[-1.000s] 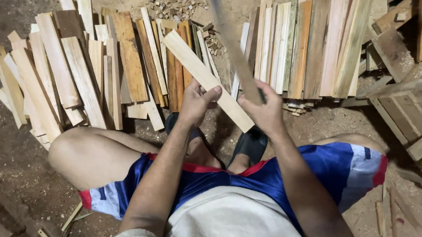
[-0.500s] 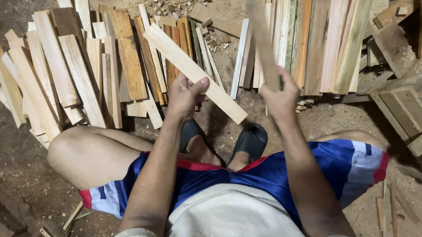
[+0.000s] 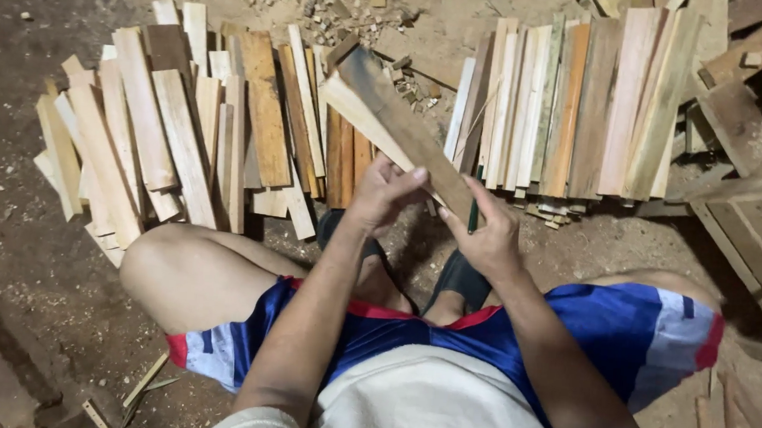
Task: Inspecting and marking wooden strips with a pencil on a workshop floor.
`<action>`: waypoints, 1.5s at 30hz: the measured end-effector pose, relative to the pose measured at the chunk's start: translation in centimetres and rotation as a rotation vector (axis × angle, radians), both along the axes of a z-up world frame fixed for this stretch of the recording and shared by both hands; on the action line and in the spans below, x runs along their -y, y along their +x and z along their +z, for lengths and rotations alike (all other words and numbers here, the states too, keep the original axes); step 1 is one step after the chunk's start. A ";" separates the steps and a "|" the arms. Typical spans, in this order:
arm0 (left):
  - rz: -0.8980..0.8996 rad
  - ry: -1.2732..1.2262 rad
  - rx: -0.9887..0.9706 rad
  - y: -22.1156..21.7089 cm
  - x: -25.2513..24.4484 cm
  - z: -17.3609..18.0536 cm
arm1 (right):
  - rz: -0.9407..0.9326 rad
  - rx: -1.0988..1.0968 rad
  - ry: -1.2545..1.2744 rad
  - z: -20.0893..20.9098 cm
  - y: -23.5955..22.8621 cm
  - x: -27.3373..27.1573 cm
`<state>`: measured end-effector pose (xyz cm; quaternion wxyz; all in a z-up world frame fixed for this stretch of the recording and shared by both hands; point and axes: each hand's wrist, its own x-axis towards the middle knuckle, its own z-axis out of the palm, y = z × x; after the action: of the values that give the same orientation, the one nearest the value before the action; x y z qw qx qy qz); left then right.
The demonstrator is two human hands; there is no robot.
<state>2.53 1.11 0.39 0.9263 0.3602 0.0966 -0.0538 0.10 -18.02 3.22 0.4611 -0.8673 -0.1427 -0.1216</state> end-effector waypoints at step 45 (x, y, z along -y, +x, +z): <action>0.000 0.052 0.035 -0.9 -0.3 6.0 | 0.118 0.332 -0.020 -4.1 1.0 0.7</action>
<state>1.67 1.40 6.38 0.9182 0.3848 0.0820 -0.0449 1.13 -18.69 -0.92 0.4289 -0.8300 -0.2689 -0.2343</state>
